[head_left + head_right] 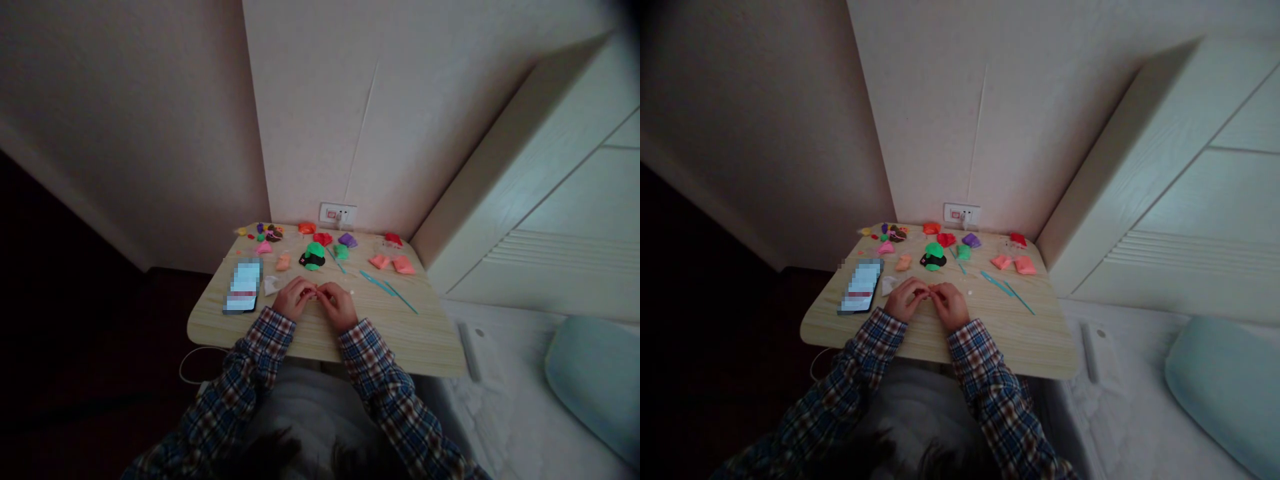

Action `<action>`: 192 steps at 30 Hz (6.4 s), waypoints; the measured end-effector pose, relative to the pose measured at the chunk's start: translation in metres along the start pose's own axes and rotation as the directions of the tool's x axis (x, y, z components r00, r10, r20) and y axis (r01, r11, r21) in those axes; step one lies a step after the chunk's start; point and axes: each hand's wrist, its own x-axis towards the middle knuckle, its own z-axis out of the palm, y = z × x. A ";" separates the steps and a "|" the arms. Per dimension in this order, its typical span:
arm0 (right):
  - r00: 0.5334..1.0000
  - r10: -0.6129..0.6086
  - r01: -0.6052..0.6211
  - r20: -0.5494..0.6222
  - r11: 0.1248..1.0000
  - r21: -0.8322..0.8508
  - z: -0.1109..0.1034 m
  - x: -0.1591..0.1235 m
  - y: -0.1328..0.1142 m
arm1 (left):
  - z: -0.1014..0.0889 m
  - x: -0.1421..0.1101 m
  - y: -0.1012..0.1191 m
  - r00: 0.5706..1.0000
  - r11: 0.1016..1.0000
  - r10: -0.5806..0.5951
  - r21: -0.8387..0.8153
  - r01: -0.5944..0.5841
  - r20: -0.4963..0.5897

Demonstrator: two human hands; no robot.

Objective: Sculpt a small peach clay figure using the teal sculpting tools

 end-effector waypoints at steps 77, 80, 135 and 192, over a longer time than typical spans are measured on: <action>0.995 0.050 -0.060 -0.089 0.992 -0.108 -0.006 -0.007 -0.006 | 0.001 -0.003 0.000 0.997 0.996 0.081 -0.022 -0.081 -0.012; 0.996 0.048 -0.056 -0.082 0.993 -0.108 -0.006 -0.007 -0.005 | 0.001 -0.004 -0.001 0.995 0.994 0.101 -0.042 -0.101 -0.002; 0.997 -0.001 -0.007 -0.081 0.994 -0.106 -0.005 -0.011 -0.011 | 0.003 -0.002 0.012 0.998 0.999 -0.016 -0.042 0.019 0.054; 0.991 0.022 -0.026 -0.135 0.999 -0.024 -0.005 -0.012 -0.003 | 0.003 -0.006 0.005 0.997 1.000 0.017 -0.023 -0.015 0.071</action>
